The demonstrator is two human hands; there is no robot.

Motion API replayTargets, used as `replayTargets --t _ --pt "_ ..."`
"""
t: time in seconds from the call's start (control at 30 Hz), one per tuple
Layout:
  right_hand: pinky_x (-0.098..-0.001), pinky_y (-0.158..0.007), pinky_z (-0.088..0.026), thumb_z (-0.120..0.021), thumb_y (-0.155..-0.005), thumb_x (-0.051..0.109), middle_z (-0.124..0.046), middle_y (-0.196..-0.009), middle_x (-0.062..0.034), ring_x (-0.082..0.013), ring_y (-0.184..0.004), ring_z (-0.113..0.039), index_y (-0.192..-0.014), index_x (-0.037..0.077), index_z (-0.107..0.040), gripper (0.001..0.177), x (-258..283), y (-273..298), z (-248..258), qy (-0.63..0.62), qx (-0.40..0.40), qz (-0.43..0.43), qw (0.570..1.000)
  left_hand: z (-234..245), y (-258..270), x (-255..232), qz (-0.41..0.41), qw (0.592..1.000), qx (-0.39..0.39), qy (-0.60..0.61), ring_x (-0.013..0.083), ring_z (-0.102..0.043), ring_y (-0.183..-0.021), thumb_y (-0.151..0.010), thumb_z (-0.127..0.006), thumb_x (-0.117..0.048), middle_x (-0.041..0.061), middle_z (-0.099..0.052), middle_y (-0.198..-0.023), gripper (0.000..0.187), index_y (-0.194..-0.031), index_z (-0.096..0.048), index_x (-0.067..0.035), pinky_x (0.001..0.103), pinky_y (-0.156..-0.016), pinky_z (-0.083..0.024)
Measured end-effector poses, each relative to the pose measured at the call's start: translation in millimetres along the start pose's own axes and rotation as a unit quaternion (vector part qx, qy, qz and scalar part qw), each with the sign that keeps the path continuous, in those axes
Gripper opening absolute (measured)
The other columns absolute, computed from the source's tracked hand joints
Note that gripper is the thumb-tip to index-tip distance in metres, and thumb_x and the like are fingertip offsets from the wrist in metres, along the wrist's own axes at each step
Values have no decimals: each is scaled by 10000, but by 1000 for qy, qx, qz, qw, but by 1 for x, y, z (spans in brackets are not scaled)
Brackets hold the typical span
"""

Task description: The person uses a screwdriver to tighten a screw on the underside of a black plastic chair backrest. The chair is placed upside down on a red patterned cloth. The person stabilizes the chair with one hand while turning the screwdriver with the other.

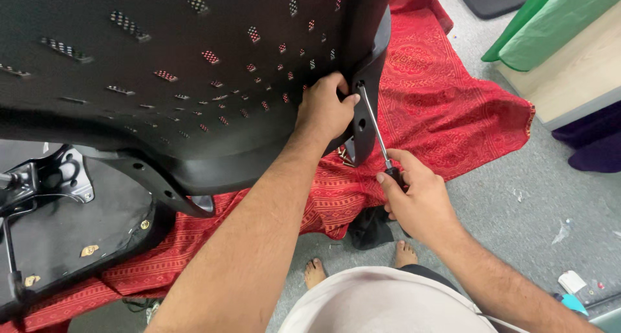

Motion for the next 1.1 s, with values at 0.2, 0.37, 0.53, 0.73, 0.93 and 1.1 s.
replayTargets --t 0.2,0.37,0.53,0.73,0.93,1.1 --pt "-335 -481 -568 -682 -910 197 -717 -693 -100 -146 -534 -678 -1333 117 -617 435 -6 0 5 13 11 -2 1000 -3 -4 3 14 1000 19 0 320 -707 -991 -833 -794 -332 98 -744 -957 266 -933 -673 -116 463 -860 -554" --pt "-325 -483 -555 -688 -909 197 -702 -661 -102 -145 -515 -666 -1342 106 -607 450 -8 -3 13 40 35 1 999 -3 -4 4 30 999 32 14 290 -724 -956 -835 -790 -315 94 -743 -928 254 -950 -680 -117 435 -847 -564" --pt "-329 -468 -548 -677 -915 196 -694 -676 -99 -145 -515 -654 -1363 105 -591 465 -10 -6 13 18 46 -6 999 -4 -3 3 29 999 22 13 277 -720 -965 -838 -781 -307 77 -750 -959 240 -954 -681 -122 431 -841 -561" --pt "-328 -479 -565 -676 -915 200 -707 -711 -97 -139 -534 -673 -1365 109 -587 468 -6 -5 16 19 43 0 999 -2 0 0 55 998 37 9 261 -720 -961 -858 -764 -313 73 -736 -984 247 -984 -667 -124 420 -834 -566" --pt "-337 -493 -575 -673 -923 204 -713 -720 -121 -145 -542 -677 -1374 119 -588 467 -5 -2 15 13 50 -6 999 -2 0 -1 42 999 28 4 262 -715 -954 -854 -773 -303 75 -733 -979 244 -968 -669 -113 422 -827 -562" --pt "-335 -488 -583 -672 -919 197 -711 -734 -103 -141 -553 -671 -1375 126 -587 469 -4 -5 14 -4 50 -23 998 -3 0 0 56 998 40 16 254 -722 -940 -855 -763 -295 75 -736 -955 239 -972 -661 -113 417 -823 -567"
Point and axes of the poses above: each hand's wrist, its own y-axis away from the middle knuckle, its own z-axis out of the back of the hand, x = y × z, the point moved 3 cm from there along -y, towards the middle knuckle
